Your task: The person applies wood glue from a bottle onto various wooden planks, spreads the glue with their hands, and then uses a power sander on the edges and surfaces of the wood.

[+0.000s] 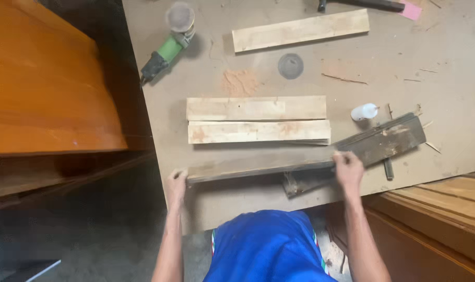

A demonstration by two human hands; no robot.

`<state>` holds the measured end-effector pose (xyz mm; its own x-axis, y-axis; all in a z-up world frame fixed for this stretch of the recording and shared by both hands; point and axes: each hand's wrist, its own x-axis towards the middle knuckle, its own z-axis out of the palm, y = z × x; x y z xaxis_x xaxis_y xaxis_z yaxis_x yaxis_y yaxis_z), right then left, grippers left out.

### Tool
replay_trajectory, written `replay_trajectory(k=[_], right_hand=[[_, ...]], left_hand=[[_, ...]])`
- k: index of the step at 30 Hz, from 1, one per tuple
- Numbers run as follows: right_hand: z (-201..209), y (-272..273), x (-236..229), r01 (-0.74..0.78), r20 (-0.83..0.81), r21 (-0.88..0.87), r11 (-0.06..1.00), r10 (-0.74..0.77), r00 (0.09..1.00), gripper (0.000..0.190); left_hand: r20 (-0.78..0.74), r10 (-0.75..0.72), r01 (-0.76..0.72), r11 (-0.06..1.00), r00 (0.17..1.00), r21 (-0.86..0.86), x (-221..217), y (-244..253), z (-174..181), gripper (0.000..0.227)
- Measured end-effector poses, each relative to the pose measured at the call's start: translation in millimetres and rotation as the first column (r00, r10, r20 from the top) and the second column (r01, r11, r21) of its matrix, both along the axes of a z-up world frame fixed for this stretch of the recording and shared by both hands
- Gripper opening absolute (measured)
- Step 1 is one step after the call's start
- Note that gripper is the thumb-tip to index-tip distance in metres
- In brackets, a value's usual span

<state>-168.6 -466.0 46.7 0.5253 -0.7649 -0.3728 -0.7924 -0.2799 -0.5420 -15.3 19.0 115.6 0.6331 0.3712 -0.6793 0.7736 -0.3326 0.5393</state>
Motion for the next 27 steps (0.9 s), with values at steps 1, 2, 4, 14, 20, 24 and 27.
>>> replay_trajectory(k=[1,2,4,14,20,24,27], right_hand=[[11.3,15.9,8.3,-0.005,-0.002,0.001,1.000,0.005,1.000,0.023],[23.4,32.0,15.9,-0.031,-0.046,0.072,0.997,0.034,0.998,0.028],[25.0,65.8,29.3,-0.053,-0.089,0.145,0.988,0.067,0.994,0.035],[6.7,186.7,79.4,-0.694,-0.367,0.115,0.711,0.679,0.636,0.063],[-16.3,169.9,90.2,-0.573,-0.335,0.087,0.815,0.565,0.754,0.042],[38.8,120.4,93.4,-0.166,-0.117,-0.195,0.967,0.145,0.982,0.047],[-36.2,29.1,110.4,-0.066,-0.063,-0.286,0.956,0.050,0.997,0.078]], left_hand=[[-0.002,0.005,-0.005,1.000,1.000,0.001,-3.9,20.2,-15.4,0.055],[0.011,-0.016,0.014,0.994,1.000,0.111,-8.7,40.5,-29.8,0.042],[0.020,-0.037,0.031,0.975,0.999,0.221,-21.4,87.8,-63.1,0.031],[0.298,0.062,-0.171,0.920,0.952,0.353,-45.0,178.8,-111.0,0.042],[0.394,-0.032,-0.210,0.806,0.918,0.554,-32.7,181.1,-147.5,0.054],[0.640,-0.212,-0.103,0.903,0.739,0.418,14.5,85.4,-99.3,0.053],[0.376,-0.221,0.190,0.975,0.900,0.118,71.7,18.8,-93.5,0.054]])
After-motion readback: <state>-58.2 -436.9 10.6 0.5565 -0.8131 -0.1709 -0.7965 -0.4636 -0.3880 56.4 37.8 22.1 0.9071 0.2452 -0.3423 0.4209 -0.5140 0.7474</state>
